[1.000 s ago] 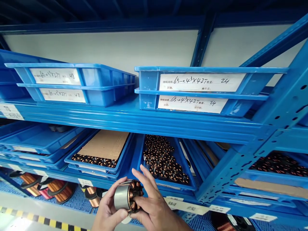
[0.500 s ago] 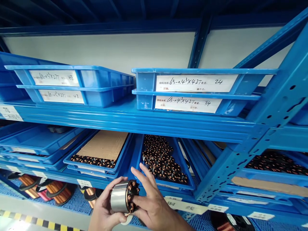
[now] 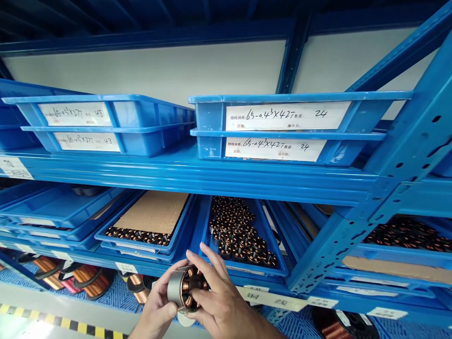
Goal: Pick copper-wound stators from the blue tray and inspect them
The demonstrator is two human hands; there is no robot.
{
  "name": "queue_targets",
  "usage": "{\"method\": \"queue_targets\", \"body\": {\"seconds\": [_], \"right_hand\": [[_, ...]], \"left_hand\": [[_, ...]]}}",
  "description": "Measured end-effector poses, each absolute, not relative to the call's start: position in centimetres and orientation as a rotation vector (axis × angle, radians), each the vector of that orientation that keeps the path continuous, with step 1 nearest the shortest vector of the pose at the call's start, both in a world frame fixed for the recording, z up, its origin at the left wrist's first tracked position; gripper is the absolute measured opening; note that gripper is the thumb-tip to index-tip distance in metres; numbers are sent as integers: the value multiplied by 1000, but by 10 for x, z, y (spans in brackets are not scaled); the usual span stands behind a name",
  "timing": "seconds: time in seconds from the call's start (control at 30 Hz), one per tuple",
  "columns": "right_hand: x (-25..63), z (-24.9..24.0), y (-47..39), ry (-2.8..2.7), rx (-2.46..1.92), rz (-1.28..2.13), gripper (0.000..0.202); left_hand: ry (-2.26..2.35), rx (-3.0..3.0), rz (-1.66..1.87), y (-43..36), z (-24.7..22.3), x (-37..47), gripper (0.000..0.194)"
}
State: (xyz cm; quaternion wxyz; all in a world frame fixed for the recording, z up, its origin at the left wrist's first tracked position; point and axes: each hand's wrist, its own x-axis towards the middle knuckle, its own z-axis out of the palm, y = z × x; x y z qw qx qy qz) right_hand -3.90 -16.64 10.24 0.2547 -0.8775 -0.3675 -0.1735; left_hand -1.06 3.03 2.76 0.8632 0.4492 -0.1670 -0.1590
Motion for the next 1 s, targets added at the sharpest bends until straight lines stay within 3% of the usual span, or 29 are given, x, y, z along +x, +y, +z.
{"method": "queue_targets", "body": {"seconds": [1.0], "right_hand": [[-25,90,-162,-959,-2371,-295,8]], "left_hand": [[-109,1033,-218,22,22,-9,91]]}}
